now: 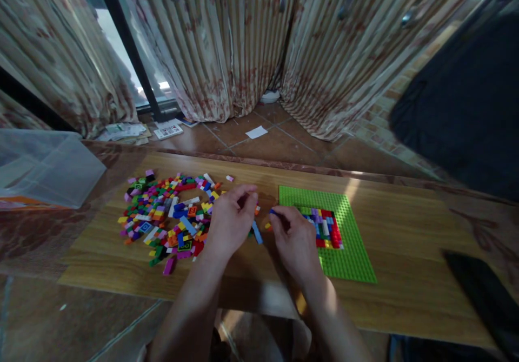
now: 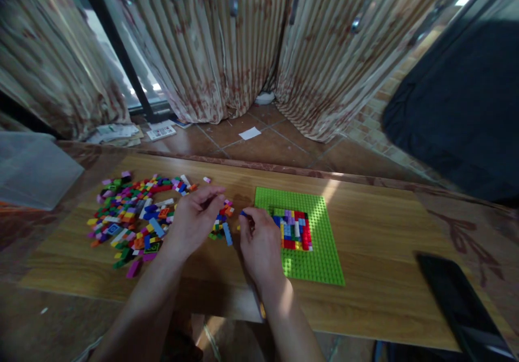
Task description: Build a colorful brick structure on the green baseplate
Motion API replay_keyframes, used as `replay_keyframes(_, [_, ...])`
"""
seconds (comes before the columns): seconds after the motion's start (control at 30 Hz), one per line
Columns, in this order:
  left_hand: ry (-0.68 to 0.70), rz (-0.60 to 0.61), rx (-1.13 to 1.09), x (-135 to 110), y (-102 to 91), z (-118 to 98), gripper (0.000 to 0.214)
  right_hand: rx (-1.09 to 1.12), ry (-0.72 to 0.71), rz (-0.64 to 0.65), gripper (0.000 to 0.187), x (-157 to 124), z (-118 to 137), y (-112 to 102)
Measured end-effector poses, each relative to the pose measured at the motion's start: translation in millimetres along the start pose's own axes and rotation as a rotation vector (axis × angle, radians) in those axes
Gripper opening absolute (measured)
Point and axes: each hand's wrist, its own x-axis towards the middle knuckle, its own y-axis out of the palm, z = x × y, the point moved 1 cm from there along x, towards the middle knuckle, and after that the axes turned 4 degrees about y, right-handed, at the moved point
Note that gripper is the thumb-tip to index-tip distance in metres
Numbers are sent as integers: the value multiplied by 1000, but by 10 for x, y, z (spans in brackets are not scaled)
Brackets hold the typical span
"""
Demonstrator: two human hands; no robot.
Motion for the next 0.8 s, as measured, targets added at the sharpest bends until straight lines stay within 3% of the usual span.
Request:
replay_keyframes(0.13, [11,48,11,-34,96,-60,20,83,9,-64,26,-93,-81,-209])
replay_keyframes(0.37, [66,224,-111,-146,392,-188,21,410,280,-81,35,-192,-341,-457])
replay_keyframes(0.47, [75,299,-176,-242,561,-259,23,500,311,-75,35,-221,-374,-565])
replay_keyframes(0.6, [95,376,-217,-364,761,-377,24,397,292,-64,31,-238,-393,-726])
replay_keyframes(0.8, [208,378,41,-409,895,-408,23,30,348,-151,32,-253,-520,-1015])
